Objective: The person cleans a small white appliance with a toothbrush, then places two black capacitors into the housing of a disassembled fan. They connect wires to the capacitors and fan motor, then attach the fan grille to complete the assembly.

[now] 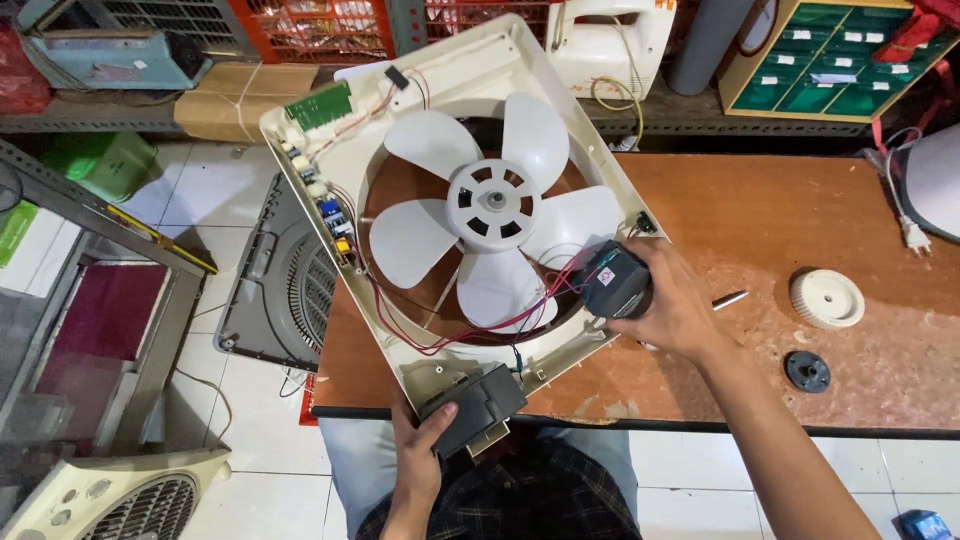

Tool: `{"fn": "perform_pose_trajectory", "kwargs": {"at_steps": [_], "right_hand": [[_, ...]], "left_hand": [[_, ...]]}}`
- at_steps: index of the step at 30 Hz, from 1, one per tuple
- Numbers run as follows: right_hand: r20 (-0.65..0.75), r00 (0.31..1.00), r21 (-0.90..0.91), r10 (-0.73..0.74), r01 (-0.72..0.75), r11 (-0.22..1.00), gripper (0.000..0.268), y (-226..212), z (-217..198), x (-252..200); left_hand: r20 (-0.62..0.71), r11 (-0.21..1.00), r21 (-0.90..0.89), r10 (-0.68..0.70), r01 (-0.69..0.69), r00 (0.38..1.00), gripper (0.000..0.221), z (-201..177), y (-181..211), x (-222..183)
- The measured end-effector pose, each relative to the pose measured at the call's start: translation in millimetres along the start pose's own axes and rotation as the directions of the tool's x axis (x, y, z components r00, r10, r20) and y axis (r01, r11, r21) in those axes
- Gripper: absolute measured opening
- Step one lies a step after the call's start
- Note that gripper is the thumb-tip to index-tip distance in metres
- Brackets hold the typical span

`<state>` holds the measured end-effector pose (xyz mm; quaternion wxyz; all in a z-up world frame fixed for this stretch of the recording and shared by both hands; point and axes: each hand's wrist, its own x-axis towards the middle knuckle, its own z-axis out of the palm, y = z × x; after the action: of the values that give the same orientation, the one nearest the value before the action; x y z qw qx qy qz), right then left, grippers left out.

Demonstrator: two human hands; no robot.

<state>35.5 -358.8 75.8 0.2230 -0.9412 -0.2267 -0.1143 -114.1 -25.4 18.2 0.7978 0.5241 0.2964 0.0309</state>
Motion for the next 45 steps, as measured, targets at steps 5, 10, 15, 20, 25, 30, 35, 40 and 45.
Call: {"fn": "perform_pose_trajectory", "kwargs": {"at_steps": [5, 10, 15, 20, 25, 30, 35, 40, 45], "right_hand": [[0.028, 0.999, -0.040, 0.034, -0.033, 0.999, 0.110, -2.7, -0.7, -1.7], [0.016, 0.998, -0.051, -0.054, 0.054, 0.997, 0.107, -1.8, -0.4, -1.6], [0.034, 0.999, -0.054, -0.025, 0.027, 0.998, 0.109, 3.1, 2.1, -1.6], [0.035, 0.996, 0.003, -0.083, 0.083, 0.997, 0.105, -3.7, -3.4, 3.5], [0.072, 0.996, 0.048, -0.044, 0.041, 0.998, 0.104, -6.6, -7.4, 6.4], [0.077, 0.995, 0.039, -0.064, 0.061, 0.997, 0.104, -3.8, -3.1, 4.1], [0.126, 0.990, 0.044, -0.056, 0.051, 0.998, 0.107, -4.8, -3.3, 1.3], [0.144, 0.990, -0.010, -0.012, 0.013, 1.000, 0.109, -6.4, -5.4, 2.4], [0.121, 0.990, -0.010, -0.067, 0.068, 0.998, 0.116, 4.8, -5.9, 5.6]], "left_hand": [[-0.017, 1.000, -0.013, -0.007, 0.006, 1.000, 0.084, 2.0, 0.6, -0.8], [-0.065, 0.996, 0.011, -0.093, 0.094, 0.994, 0.096, 15.7, 25.9, -14.8], [-0.068, 0.995, 0.026, -0.096, 0.098, 0.993, 0.098, 15.7, 24.2, -17.0], [-0.107, 0.983, 0.065, -0.167, 0.174, 0.980, 0.094, 20.4, 40.2, -24.2], [-0.098, 0.978, 0.057, -0.196, 0.202, 0.976, 0.089, 20.7, 47.6, -27.2], [-0.026, 0.946, 0.191, -0.263, 0.263, 0.965, 0.097, 6.7, 41.6, -17.8], [0.034, 0.921, 0.294, -0.276, 0.255, 0.961, 0.086, -4.9, 46.3, -15.0], [0.104, 0.829, 0.520, -0.300, 0.206, 0.948, 0.092, 0.0, 70.2, -21.5], [-0.007, 0.504, 0.838, -0.371, 0.208, 0.929, 0.096, 8.1, 83.3, -29.5]]}}
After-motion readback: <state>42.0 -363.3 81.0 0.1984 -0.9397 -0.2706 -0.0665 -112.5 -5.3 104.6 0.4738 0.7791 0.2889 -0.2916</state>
